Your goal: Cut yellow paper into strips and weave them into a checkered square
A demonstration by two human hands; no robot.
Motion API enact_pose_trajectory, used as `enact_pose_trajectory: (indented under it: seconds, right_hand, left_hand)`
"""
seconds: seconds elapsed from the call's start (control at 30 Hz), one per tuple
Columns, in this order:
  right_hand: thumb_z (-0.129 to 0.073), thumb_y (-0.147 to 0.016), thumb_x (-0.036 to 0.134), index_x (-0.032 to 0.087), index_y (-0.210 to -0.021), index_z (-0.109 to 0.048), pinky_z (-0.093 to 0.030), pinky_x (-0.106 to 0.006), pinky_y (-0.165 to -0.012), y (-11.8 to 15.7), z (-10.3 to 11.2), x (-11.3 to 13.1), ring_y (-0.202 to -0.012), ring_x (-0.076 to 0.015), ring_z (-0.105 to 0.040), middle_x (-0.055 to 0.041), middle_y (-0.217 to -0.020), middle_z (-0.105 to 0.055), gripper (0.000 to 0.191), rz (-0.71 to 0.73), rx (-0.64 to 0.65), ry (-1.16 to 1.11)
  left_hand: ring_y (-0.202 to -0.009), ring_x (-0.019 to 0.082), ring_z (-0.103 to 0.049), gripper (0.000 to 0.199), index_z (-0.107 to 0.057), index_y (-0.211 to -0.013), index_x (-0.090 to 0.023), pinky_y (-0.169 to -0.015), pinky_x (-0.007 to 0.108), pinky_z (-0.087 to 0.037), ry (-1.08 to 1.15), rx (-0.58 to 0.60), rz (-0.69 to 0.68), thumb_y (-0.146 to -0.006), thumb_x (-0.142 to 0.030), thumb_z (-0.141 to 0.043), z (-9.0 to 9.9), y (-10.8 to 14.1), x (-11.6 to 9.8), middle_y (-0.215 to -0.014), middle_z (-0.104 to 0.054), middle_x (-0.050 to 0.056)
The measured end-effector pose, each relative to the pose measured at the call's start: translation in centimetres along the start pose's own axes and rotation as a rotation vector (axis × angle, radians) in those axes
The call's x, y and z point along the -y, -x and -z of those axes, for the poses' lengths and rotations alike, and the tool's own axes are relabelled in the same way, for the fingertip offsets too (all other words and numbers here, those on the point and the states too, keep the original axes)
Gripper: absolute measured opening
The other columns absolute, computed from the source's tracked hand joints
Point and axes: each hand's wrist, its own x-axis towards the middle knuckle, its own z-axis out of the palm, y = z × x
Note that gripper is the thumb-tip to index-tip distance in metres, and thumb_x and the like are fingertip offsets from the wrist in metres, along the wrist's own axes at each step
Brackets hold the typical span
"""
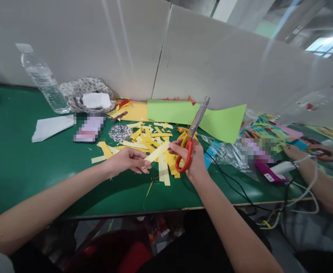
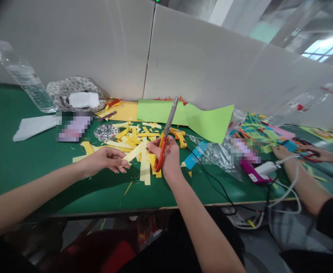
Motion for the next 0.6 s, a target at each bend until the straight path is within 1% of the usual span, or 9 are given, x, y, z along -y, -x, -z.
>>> enact_pose_trajectory:
  seconds: [0.2,0.27,0.33,0.4,0.5,0.53,0.6]
  right_hand:
    - [-0.08,-0.05,0.024,0.02,-0.073,-0.05,-0.054,-0.034,-0.066,-0.04,0.0,0.29,-0.063,-0.0133,-0.06,0.0053,-0.067,-0.059,0.038,0.033,0.0,-0.016]
    - [-0.08,-0.049,0.024,0.02,-0.072,-0.05,-0.054,-0.034,-0.066,-0.08,0.05,0.45,-0.063,-0.0131,-0.061,0.0055,-0.067,-0.059,0.038,0.037,-0.008,-0.029]
    - [-0.08,-0.048,0.023,0.02,-0.072,-0.05,-0.054,-0.033,-0.066,-0.18,0.21,0.64,-0.062,-0.0128,-0.061,0.0057,-0.065,-0.06,0.038,0.031,-0.017,-0.055]
    - [-0.08,-0.048,0.022,0.019,-0.073,-0.05,-0.054,-0.034,-0.066,-0.28,0.44,0.81,-0.06,-0.0127,-0.061,0.006,-0.063,-0.06,0.04,0.013,-0.016,-0.073]
    - [-0.081,-0.048,0.023,0.019,-0.074,-0.049,-0.054,-0.033,-0.064,-0.35,0.72,0.88,-0.059,-0.0141,-0.062,0.0054,-0.063,-0.06,0.041,-0.031,0.034,-0.044]
    - [-0.081,-0.048,0.025,0.019,-0.074,-0.05,-0.054,-0.033,-0.063,-0.34,0.76,0.85,-0.06,-0.0148,-0.063,0.0046,-0.064,-0.061,0.041,-0.045,0.058,-0.02]
    - [-0.081,-0.05,0.028,0.019,-0.074,-0.051,-0.054,-0.032,-0.062,-0.27,0.74,0.76,-0.065,-0.0158,-0.063,0.0027,-0.069,-0.062,0.039,-0.06,0.099,0.024]
  left_hand:
    - [-0.069,0.012,-0.067,0.02,-0.069,-0.079,-0.017,-0.058,0.018,-0.049,0.016,0.012,0.016,-0.067,-0.032,-0.073,0.05,0.07,0.04,-0.084,-0.073,0.005]
    - [-0.069,0.012,-0.067,0.02,-0.069,-0.08,-0.017,-0.058,0.018,-0.049,0.016,-0.009,0.01,-0.067,-0.033,-0.073,0.07,0.09,-0.01,-0.083,-0.073,0.005]
    - [-0.069,0.011,-0.066,0.021,-0.068,-0.08,-0.017,-0.058,0.017,-0.049,0.031,-0.054,-0.02,-0.067,-0.033,-0.073,0.12,0.1,-0.12,-0.081,-0.072,0.005]
    - [-0.069,0.011,-0.066,0.021,-0.068,-0.08,-0.017,-0.059,0.017,-0.049,0.088,-0.143,-0.087,-0.067,-0.033,-0.073,0.17,0.13,-0.27,-0.078,-0.071,0.003]
    - [-0.072,0.012,-0.065,0.019,-0.066,-0.077,-0.017,-0.062,0.019,-0.051,0.195,-0.289,-0.189,-0.068,-0.031,-0.073,0.27,0.22,-0.56,-0.075,-0.068,0.002]
    - [-0.073,0.013,-0.065,0.018,-0.065,-0.076,-0.016,-0.064,0.021,-0.052,0.218,-0.316,-0.205,-0.067,-0.03,-0.073,0.32,0.26,-0.65,-0.074,-0.068,0.001]
    - [-0.075,0.015,-0.066,0.017,-0.064,-0.075,-0.016,-0.065,0.024,-0.053,0.247,-0.318,-0.218,-0.066,-0.028,-0.073,0.43,0.32,-0.74,-0.072,-0.066,0.001]
